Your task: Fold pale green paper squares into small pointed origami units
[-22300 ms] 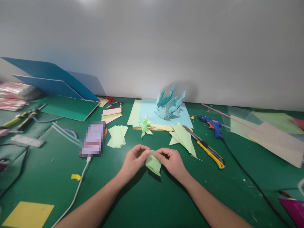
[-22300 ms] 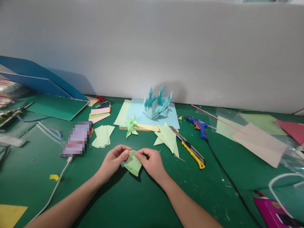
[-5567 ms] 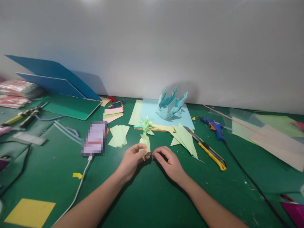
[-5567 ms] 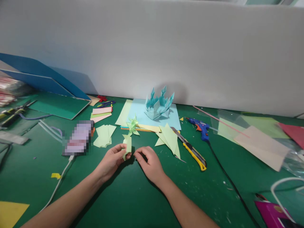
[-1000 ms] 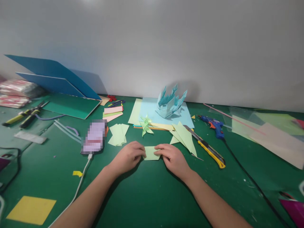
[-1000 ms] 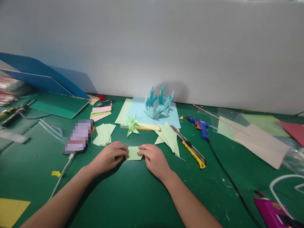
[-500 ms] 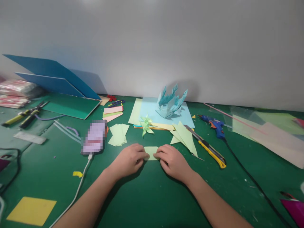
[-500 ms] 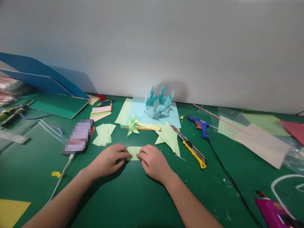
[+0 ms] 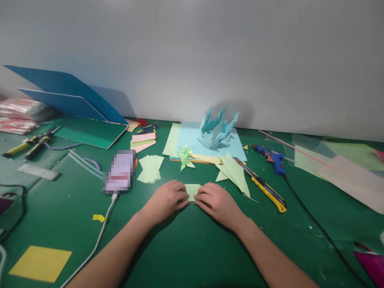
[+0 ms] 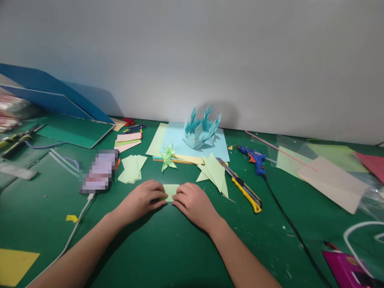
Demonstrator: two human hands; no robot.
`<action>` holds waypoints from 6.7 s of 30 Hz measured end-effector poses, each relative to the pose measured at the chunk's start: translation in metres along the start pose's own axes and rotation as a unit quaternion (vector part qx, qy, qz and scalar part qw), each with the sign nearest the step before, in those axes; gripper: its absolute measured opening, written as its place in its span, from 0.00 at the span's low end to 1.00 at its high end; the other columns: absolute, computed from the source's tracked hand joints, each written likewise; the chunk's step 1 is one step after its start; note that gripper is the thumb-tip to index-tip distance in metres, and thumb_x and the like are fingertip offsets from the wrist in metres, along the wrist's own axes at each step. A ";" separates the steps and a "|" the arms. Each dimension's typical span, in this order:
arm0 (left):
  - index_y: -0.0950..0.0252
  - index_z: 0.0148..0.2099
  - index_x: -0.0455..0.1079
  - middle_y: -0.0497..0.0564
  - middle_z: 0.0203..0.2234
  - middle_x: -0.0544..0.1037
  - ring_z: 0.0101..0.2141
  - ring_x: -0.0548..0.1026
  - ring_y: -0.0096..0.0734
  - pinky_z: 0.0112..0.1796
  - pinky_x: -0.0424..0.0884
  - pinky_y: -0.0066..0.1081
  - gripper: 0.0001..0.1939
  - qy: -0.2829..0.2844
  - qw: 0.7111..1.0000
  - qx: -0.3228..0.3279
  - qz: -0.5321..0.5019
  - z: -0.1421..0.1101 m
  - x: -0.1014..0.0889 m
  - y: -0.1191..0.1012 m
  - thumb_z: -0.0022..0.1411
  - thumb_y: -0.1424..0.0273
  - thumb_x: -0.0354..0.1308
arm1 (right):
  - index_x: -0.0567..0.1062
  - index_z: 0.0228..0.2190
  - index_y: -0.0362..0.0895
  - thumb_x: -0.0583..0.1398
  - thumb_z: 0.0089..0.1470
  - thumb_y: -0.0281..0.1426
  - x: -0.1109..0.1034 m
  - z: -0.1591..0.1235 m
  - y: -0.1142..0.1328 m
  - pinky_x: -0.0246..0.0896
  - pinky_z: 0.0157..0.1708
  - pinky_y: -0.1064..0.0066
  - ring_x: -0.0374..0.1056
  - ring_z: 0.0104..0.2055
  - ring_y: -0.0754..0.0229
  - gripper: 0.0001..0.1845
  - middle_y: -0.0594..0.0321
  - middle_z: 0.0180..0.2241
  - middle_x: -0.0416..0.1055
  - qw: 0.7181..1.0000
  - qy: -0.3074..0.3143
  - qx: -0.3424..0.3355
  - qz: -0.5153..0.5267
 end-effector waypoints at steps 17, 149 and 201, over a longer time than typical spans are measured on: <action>0.68 0.33 0.69 0.52 0.28 0.75 0.31 0.71 0.33 0.35 0.69 0.33 0.09 -0.025 0.999 -0.022 0.009 0.005 -0.003 -0.003 0.63 0.74 0.49 | 0.73 0.29 0.42 0.53 0.59 0.27 -0.001 0.000 -0.008 0.60 0.34 0.67 0.64 0.33 0.58 0.11 0.58 0.29 0.71 0.998 0.000 0.044 0.052; 0.63 0.36 0.65 0.48 0.32 0.70 0.29 0.70 0.30 0.30 0.65 0.29 0.01 -0.054 0.977 -0.203 -0.044 -0.001 0.002 0.025 0.60 0.72 0.53 | 0.71 0.27 0.44 0.46 0.62 0.28 0.012 0.006 -0.010 0.52 0.29 0.70 0.60 0.30 0.58 0.17 0.58 0.28 0.66 0.988 -0.044 0.119 -0.086; 0.67 0.36 0.70 0.53 0.33 0.73 0.34 0.69 0.36 0.36 0.70 0.35 0.10 -0.016 0.993 -0.081 0.081 0.003 0.006 -0.008 0.62 0.79 0.48 | 0.74 0.28 0.41 0.45 0.63 0.28 0.007 0.001 0.004 0.47 0.26 0.70 0.56 0.27 0.59 0.21 0.60 0.23 0.64 0.984 -0.056 0.062 -0.160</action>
Point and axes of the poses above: each hand's wrist, its own z-axis towards the middle knuckle, its own x-axis out of the palm, y = z × x, the point moved 9 cm from there along z, towards the middle knuckle
